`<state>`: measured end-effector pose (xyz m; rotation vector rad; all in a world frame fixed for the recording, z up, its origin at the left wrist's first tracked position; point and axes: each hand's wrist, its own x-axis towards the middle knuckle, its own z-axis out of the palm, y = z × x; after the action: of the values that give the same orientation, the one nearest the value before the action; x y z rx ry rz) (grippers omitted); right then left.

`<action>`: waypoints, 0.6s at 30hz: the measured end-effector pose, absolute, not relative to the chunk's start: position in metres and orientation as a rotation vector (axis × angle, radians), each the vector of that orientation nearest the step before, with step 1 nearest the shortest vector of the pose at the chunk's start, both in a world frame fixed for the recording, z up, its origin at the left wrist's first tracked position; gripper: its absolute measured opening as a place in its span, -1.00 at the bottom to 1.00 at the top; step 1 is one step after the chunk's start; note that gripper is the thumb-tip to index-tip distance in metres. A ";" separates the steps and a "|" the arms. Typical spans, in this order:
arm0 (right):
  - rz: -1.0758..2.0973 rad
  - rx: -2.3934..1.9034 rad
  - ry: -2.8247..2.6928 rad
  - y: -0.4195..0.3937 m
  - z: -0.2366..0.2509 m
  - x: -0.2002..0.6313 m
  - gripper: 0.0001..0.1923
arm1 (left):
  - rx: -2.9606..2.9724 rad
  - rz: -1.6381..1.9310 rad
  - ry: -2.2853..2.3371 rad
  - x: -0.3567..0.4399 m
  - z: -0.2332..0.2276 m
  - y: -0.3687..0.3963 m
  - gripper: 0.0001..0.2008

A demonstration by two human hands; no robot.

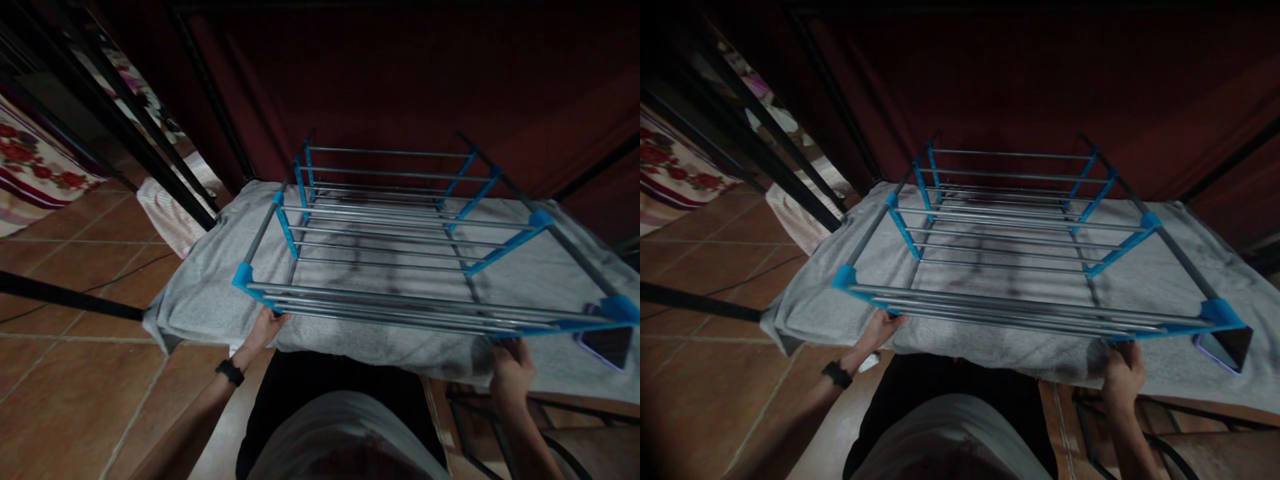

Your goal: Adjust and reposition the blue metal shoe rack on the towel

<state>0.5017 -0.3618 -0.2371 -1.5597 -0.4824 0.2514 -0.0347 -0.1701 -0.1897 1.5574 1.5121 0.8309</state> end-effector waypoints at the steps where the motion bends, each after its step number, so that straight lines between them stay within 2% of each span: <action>1: 0.265 -1.552 -0.471 -0.362 -0.237 0.503 -0.65 | 1.560 0.839 1.495 -0.035 -0.190 -0.170 -0.74; 5: 0.294 -1.549 -0.436 -0.363 -0.234 0.504 -0.59 | 1.576 0.863 1.432 -0.037 -0.191 -0.168 -0.69; 11: 0.350 -1.503 -0.370 -0.360 -0.229 0.499 -0.33 | 1.570 0.805 1.350 -0.043 -0.185 -0.165 -0.62; 18: 0.301 -1.518 -0.287 -0.365 -0.210 0.506 -0.33 | 1.448 0.712 1.357 -0.056 -0.169 -0.164 -0.51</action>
<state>0.5060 -0.3652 -0.2100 -1.5176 -0.2874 0.3006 -0.0558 -0.1640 -0.1689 1.4485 1.3566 0.7125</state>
